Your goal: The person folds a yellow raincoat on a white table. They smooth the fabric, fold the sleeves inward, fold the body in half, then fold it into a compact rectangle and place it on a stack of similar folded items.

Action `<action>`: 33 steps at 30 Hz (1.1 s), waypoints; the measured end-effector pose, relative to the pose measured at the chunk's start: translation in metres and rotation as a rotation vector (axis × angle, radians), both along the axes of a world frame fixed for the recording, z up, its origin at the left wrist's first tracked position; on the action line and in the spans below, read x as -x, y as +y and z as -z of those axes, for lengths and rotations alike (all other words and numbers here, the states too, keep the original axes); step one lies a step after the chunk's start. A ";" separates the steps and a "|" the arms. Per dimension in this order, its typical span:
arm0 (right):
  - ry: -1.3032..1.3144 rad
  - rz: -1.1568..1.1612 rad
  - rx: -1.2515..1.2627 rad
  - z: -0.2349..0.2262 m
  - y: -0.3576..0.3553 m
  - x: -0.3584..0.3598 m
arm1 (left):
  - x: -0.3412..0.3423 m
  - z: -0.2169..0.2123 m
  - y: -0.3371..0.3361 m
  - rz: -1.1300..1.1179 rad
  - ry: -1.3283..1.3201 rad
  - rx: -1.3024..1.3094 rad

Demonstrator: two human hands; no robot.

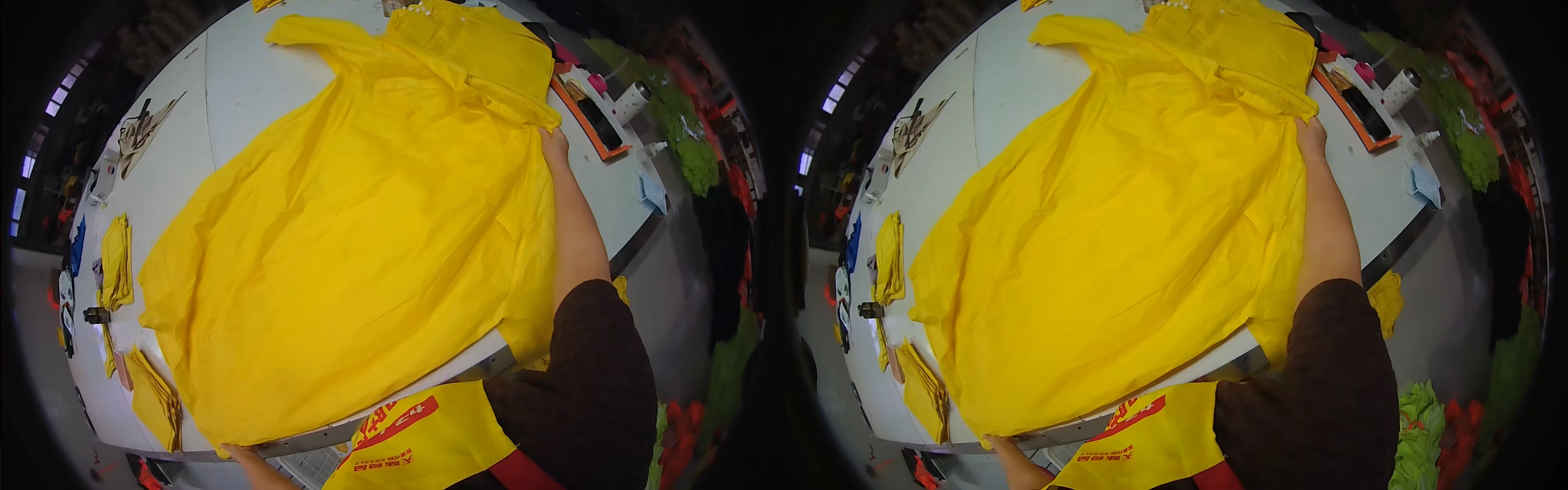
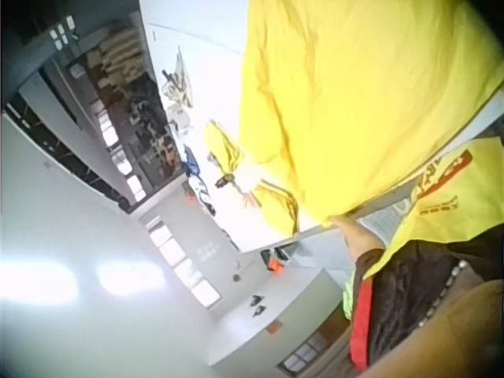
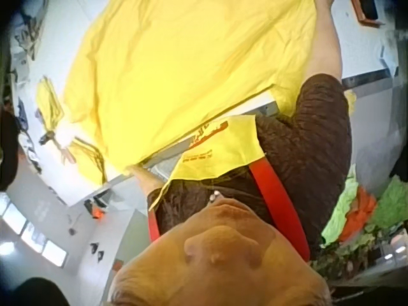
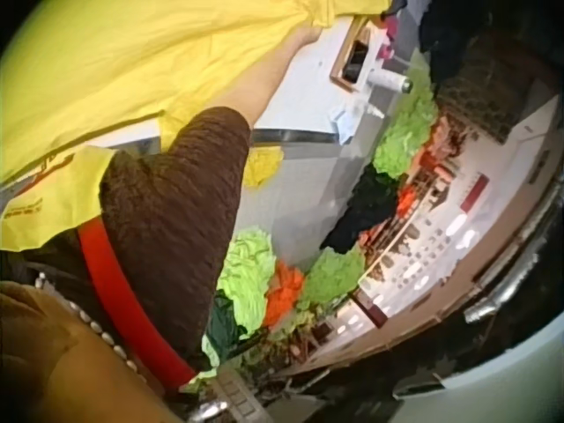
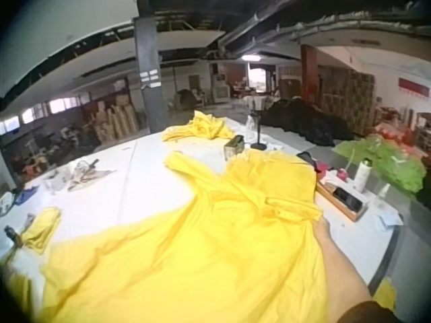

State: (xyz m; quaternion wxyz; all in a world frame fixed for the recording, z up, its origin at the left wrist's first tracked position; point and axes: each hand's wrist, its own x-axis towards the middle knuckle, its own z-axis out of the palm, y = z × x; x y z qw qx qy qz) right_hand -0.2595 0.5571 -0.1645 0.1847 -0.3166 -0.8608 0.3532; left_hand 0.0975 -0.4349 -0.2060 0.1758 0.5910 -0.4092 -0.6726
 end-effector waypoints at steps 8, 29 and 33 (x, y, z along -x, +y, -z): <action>-0.366 -0.063 -0.037 0.010 -0.006 -0.078 | -0.075 -0.008 0.043 -0.006 -0.031 -0.012; -0.472 -0.487 -0.759 0.030 -0.159 -0.189 | -0.112 -0.037 0.029 0.137 -0.415 0.142; -0.421 -0.436 -0.687 0.023 -0.145 -0.172 | -0.135 -0.017 -0.039 0.094 -1.123 0.999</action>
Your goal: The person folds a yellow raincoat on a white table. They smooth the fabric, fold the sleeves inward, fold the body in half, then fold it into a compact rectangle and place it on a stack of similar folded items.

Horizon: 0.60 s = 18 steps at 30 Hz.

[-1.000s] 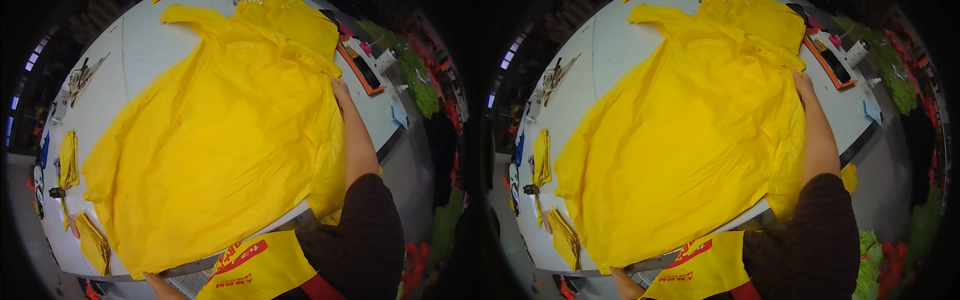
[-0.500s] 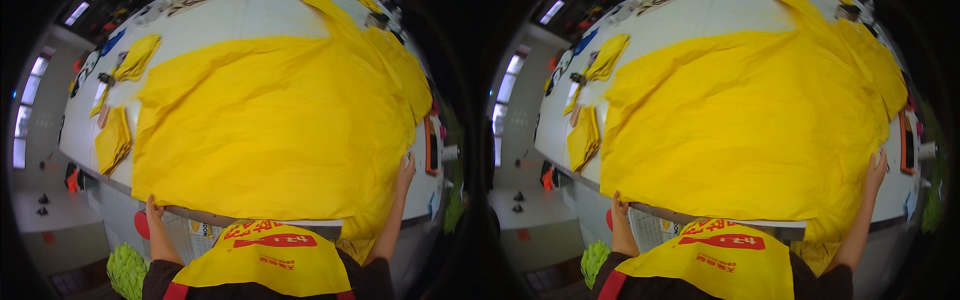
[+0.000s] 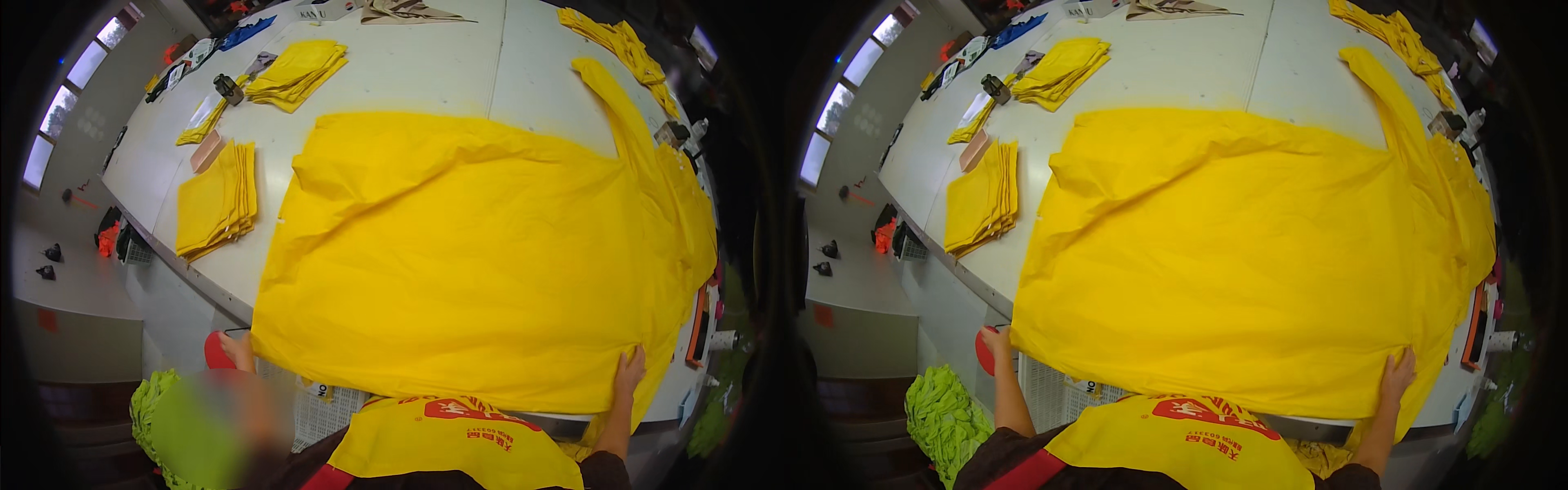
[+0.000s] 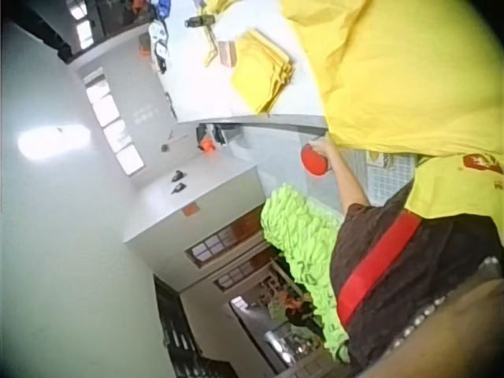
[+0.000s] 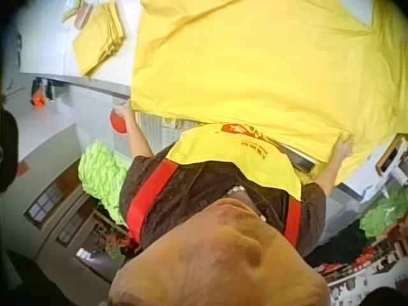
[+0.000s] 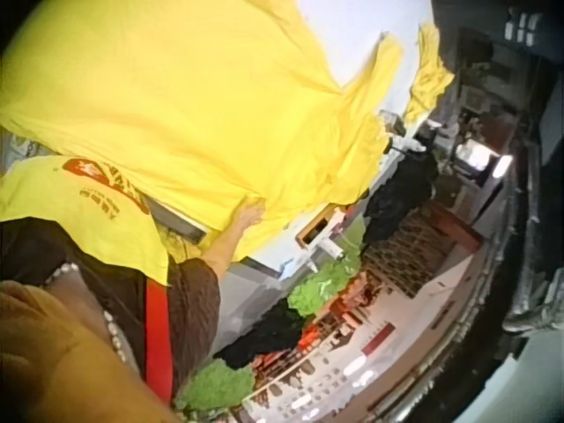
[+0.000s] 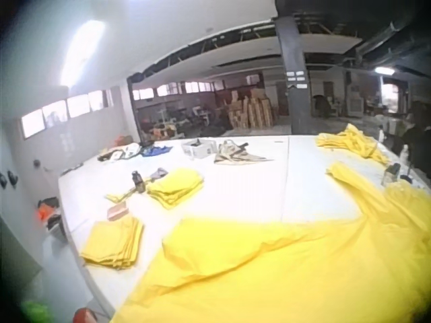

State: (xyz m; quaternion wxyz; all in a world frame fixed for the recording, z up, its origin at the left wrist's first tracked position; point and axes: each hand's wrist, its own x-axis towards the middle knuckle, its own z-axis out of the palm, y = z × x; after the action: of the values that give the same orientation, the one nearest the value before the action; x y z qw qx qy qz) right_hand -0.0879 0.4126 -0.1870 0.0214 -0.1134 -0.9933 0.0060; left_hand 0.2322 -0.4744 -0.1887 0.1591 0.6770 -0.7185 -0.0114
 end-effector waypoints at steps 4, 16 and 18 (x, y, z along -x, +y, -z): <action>-0.014 0.059 0.022 -0.037 -0.033 0.074 | 0.129 -0.057 -0.063 0.434 0.493 -0.062; 0.236 -0.685 0.165 -0.047 -0.281 0.375 | 0.526 -0.034 -0.138 0.844 -0.074 -0.175; 0.264 -0.651 0.054 -0.031 -0.287 0.409 | 0.545 -0.018 -0.127 0.755 -0.057 -0.249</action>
State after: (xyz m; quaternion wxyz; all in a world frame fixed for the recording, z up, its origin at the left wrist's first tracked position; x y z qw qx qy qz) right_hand -0.4969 0.1255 -0.1556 0.1436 0.2106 -0.9655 0.0536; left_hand -0.3123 -0.6014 -0.1711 0.0407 0.3796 -0.9140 -0.1374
